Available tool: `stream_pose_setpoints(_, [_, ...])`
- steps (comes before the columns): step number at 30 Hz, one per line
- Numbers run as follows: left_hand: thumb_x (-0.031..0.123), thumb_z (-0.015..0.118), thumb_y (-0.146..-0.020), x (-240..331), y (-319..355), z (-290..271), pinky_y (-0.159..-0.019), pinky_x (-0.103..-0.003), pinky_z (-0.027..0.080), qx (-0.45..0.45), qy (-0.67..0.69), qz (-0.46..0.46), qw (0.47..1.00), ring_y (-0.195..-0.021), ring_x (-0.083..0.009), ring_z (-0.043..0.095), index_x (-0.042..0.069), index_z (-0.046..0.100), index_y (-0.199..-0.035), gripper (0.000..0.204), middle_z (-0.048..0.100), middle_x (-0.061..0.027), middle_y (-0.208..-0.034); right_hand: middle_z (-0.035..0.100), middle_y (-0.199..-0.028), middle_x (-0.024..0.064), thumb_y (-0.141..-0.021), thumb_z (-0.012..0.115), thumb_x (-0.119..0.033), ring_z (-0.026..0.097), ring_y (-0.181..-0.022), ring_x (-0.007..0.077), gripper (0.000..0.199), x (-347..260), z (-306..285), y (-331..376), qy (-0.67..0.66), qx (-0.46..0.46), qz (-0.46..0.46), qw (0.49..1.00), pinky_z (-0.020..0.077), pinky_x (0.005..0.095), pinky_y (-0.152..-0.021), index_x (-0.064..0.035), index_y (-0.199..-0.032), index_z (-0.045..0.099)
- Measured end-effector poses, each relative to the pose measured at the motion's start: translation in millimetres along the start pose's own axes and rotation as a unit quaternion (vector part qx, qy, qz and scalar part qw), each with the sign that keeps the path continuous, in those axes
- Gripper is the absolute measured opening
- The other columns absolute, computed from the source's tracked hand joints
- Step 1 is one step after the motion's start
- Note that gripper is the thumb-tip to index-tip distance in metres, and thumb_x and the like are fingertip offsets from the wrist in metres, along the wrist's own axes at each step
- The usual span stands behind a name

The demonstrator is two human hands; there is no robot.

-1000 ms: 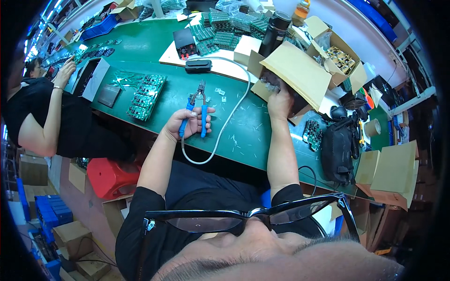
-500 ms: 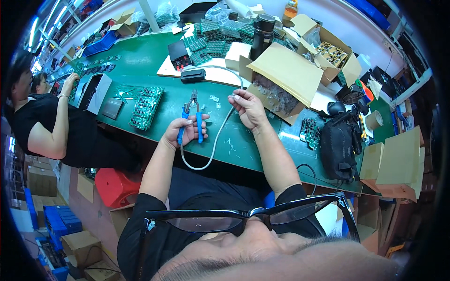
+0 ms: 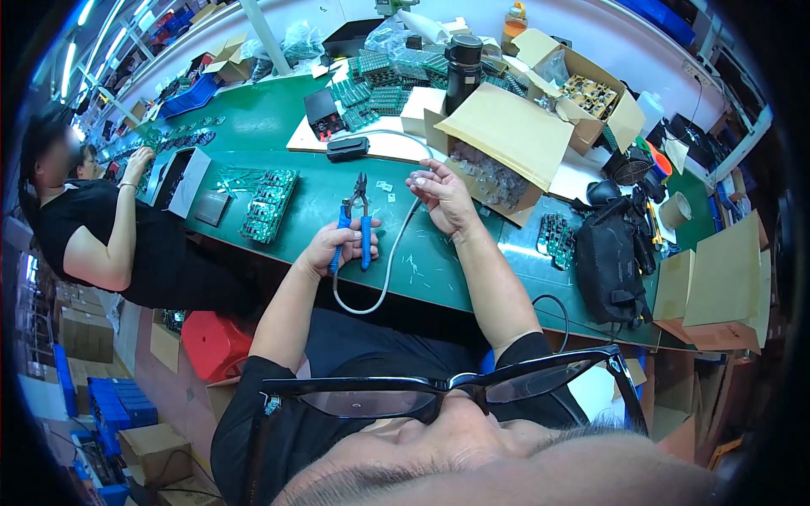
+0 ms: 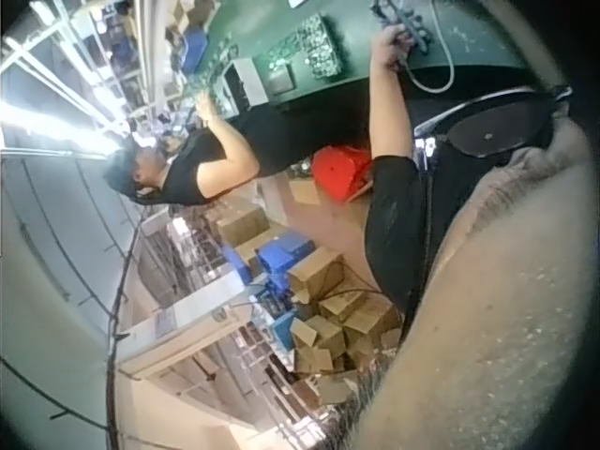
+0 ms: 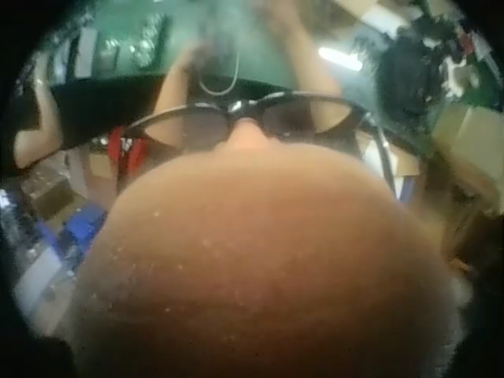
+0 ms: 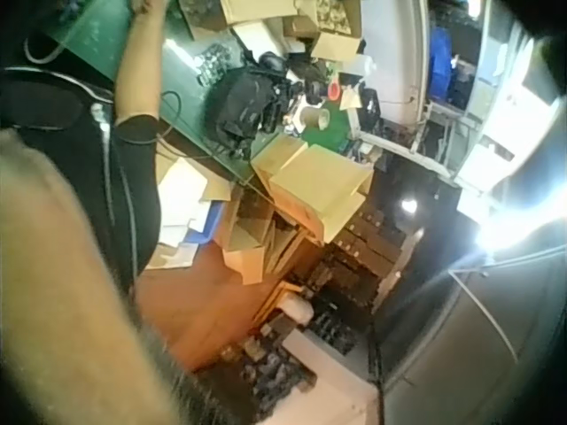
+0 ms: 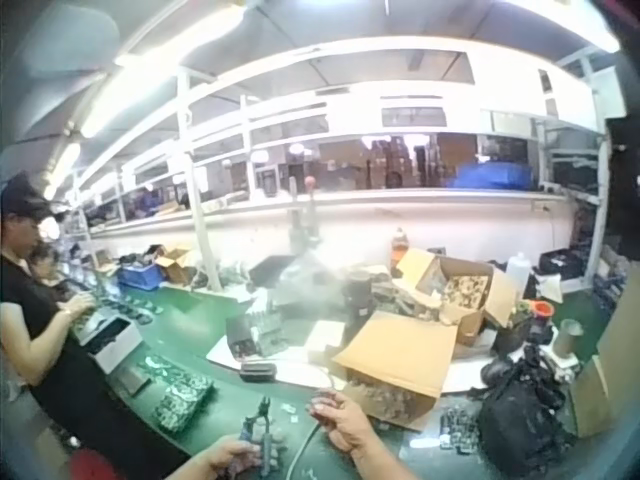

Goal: The person repeatedly retrieves electronic components from a cardboard box and trims them using wire cutters.

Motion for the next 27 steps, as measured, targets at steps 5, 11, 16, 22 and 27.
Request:
stream_pose_setpoints(5, [0.017,0.066,-0.091,4.2,3.1,22.5,-0.099,-0.043,0.055,0.060,-0.101,-0.004,0.993,-0.100,-0.0278,0.072,-0.009,0.052,-0.148,0.064,0.070,-0.0145,-0.114,0.073,-0.111,0.0109,-0.094,0.075,0.000,0.072,-0.103,0.0215,0.030,0.1,-6.1,0.6,0.019,0.001,0.019,1.000,0.0582,0.0303,-0.090,-0.0023,-0.121,0.064])
stream_pose_setpoints(11, [0.028,0.071,-0.083,47.3,9.6,75.4,-0.092,-0.041,0.055,0.136,-0.584,-0.013,0.800,-0.095,-0.0363,0.071,-0.003,0.064,-0.136,0.062,0.071,-0.0202,-0.107,0.074,-0.105,0.0071,-0.095,0.075,-0.002,0.072,-0.099,0.0186,0.019,3.5,-5.7,1.7,0.038,-0.032,0.021,0.999,0.0588,0.0305,-0.087,-0.0055,-0.112,0.069])
stream_pose_setpoints(16, [0.031,0.069,-0.085,42.5,8.6,74.7,-0.102,-0.050,0.051,0.190,-0.632,0.053,0.749,-0.114,-0.0476,0.064,-0.003,0.060,-0.140,0.065,0.068,-0.0304,-0.119,0.073,-0.105,0.0082,-0.098,0.072,0.000,0.072,-0.094,0.0169,0.012,8.1,5.3,4.9,0.013,-0.067,0.022,0.997,0.0617,0.0288,-0.086,-0.0029,-0.110,0.070])
stream_pose_setpoints(22, [0.034,0.069,-0.087,27.7,7.1,67.3,-0.107,-0.052,0.048,0.179,-0.629,0.074,0.753,-0.121,-0.0476,0.062,-0.002,0.057,-0.145,0.069,0.067,-0.0311,-0.125,0.074,-0.103,0.0087,-0.098,0.073,0.000,0.073,-0.092,0.0163,0.011,9.8,8.0,7.3,0.024,-0.054,0.017,0.998,0.0626,0.0286,-0.086,-0.0024,-0.108,0.072])
stream_pose_setpoints(27, [0.033,0.068,-0.089,19.1,5.5,64.7,-0.108,-0.051,0.048,0.181,-0.648,0.085,0.735,-0.121,-0.0471,0.062,-0.001,0.054,-0.148,0.069,0.066,-0.0300,-0.126,0.075,-0.102,0.0075,-0.095,0.075,-0.001,0.073,-0.092,0.0171,0.013,8.5,6.1,6.8,0.038,-0.043,0.034,0.998,0.0616,0.0310,-0.087,-0.0027,-0.108,0.072])
Point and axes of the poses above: each hand's wrist, its own y-axis away from the middle knuckle, its own z-axis out of the palm, x = y × z, the point moved 2 cm from there along -y, towards the middle knuckle
